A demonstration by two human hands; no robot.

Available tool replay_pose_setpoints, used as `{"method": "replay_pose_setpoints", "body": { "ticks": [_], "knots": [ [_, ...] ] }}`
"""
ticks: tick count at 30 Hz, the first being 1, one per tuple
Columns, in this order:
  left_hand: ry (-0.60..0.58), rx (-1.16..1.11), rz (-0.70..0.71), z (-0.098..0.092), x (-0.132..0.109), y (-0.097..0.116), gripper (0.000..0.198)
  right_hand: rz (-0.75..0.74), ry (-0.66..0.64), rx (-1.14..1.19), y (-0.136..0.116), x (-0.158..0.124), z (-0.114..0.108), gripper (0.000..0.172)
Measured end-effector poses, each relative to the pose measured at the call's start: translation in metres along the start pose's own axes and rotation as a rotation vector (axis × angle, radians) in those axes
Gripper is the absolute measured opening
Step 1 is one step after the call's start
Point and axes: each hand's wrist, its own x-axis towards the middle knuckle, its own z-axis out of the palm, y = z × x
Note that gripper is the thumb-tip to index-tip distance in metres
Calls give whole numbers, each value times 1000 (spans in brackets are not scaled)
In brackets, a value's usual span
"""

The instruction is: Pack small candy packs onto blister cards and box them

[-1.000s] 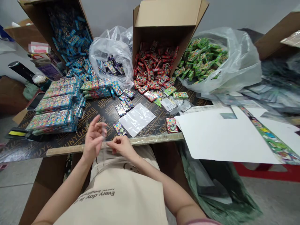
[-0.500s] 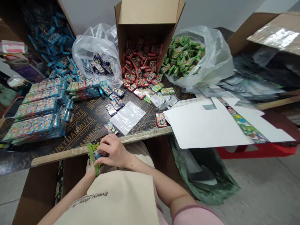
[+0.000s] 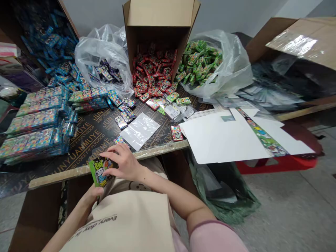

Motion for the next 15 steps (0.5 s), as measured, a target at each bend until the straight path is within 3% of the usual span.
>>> {"method": "replay_pose_setpoints", "body": {
  "ticks": [3, 5, 7, 10, 15],
  "knots": [
    [91, 6, 27, -2, 2, 9, 53, 35, -74, 8, -1, 9, -6, 47],
    [122, 11, 25, 1, 6, 19, 52, 10, -116, 5, -1, 14, -10, 37],
    [92, 48, 21, 6, 9, 31, 55, -25, -96, 11, -1, 17, -13, 34],
    [17, 105, 34, 9, 10, 42, 59, 6, 16, 87, -2, 21, -16, 44],
    [74, 20, -44, -7, 7, 25, 56, 33, 36, 164, 0, 27, -18, 47]
  ]
}}
